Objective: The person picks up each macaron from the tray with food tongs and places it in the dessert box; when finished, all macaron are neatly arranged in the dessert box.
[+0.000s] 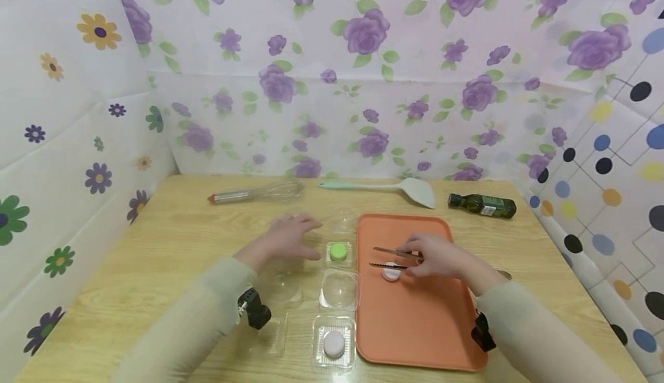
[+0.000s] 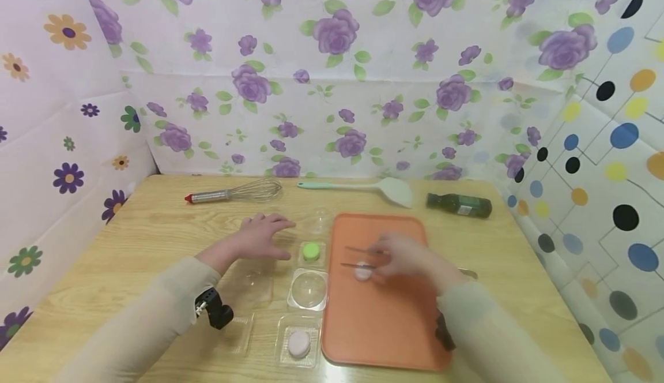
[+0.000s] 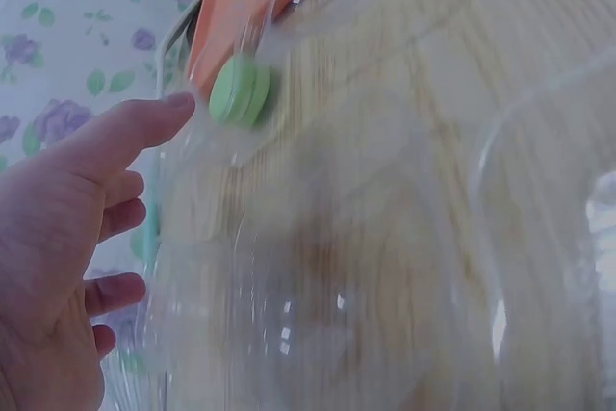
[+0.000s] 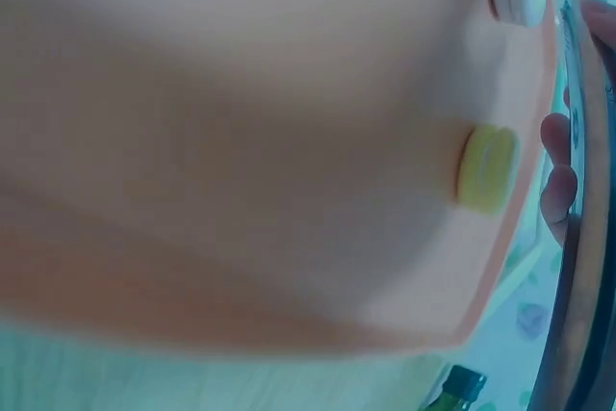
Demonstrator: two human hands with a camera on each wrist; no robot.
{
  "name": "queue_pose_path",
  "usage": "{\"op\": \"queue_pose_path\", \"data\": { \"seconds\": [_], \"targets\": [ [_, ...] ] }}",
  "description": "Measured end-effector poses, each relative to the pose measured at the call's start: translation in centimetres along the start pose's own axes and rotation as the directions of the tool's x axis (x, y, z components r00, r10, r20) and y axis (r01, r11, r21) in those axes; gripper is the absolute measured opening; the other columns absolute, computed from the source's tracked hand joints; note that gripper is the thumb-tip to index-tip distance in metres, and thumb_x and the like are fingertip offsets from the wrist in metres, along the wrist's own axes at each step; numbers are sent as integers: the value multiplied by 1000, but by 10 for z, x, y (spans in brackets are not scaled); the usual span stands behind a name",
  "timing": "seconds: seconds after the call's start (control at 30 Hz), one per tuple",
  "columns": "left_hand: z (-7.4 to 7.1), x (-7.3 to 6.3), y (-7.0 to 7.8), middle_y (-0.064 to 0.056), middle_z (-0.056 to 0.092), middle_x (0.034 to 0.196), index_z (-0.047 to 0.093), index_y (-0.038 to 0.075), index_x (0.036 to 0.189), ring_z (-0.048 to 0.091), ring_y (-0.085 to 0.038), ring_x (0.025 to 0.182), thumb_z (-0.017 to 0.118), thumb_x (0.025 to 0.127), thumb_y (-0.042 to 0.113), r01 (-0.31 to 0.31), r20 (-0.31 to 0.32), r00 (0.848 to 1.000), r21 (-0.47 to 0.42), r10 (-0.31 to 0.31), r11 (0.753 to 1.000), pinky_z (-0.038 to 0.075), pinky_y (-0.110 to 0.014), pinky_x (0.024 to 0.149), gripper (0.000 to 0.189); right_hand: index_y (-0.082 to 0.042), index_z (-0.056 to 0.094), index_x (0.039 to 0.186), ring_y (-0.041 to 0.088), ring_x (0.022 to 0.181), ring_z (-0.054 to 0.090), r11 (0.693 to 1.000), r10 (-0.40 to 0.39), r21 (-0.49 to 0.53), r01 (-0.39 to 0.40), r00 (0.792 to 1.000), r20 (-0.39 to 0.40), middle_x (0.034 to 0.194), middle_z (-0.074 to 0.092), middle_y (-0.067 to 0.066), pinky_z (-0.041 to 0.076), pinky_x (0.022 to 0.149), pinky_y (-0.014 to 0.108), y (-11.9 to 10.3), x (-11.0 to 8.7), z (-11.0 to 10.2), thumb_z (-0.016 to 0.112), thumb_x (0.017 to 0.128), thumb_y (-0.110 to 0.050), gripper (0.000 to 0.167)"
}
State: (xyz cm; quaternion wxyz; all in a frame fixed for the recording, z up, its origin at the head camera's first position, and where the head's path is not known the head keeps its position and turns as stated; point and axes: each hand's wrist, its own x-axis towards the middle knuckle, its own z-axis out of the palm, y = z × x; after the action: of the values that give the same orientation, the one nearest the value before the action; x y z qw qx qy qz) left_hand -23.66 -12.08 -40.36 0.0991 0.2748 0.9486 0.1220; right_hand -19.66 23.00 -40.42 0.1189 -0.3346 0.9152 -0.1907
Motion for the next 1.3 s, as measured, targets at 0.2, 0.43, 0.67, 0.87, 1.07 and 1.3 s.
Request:
{"op": "queue_pose_path", "data": {
  "seconds": [0.2,0.43,0.67,0.87,1.07,1.3],
  "targets": [
    [-2,-9,-21,-15,35,146,43,17,141,31,-42,130,70,74,50,7,-7,1000,12,-7,1000,23,-64,99,79,-9,65,119,15,77,47,1000,-4,24,3,1000,14,97,55,0,40,65,29,9,-14,7,71,82,-26,41],
    [-10,-28,-42,-17,39,143,44,14,139,34,-46,126,71,74,49,29,-11,1000,20,-28,999,24,-65,98,79,-11,65,118,16,82,50,1000,-15,-1,15,999,39,99,55,-2,43,69,29,14,-23,11,72,81,-26,41],
    [-16,-44,-55,-17,42,140,46,13,138,34,-48,124,73,75,46,38,19,999,15,-38,999,16,-68,100,76,-11,65,117,16,78,48,1000,-14,-16,15,999,40,96,55,-2,40,66,28,15,-25,11,71,81,-25,39],
    [-16,-46,-62,-16,41,141,47,15,138,33,-48,124,74,74,42,54,34,998,-4,-54,999,9,-69,101,74,-12,66,117,14,83,51,999,0,-34,0,1000,14,100,56,-3,45,70,31,16,-26,12,72,81,-26,39],
    [-17,-44,-63,-15,43,139,49,15,136,36,-46,121,75,72,44,52,36,998,6,-52,999,12,-69,99,75,-14,66,116,13,80,50,999,27,-17,-27,999,-19,96,55,-5,44,68,29,15,-26,9,72,80,-25,39],
    [-18,-43,-60,-14,42,140,47,16,137,35,-46,122,77,69,44,53,46,998,4,-53,999,11,-69,99,80,-10,66,117,11,72,47,1000,10,-7,-10,999,-42,96,56,-1,40,62,27,12,-21,3,71,82,-22,38]
  ]
}}
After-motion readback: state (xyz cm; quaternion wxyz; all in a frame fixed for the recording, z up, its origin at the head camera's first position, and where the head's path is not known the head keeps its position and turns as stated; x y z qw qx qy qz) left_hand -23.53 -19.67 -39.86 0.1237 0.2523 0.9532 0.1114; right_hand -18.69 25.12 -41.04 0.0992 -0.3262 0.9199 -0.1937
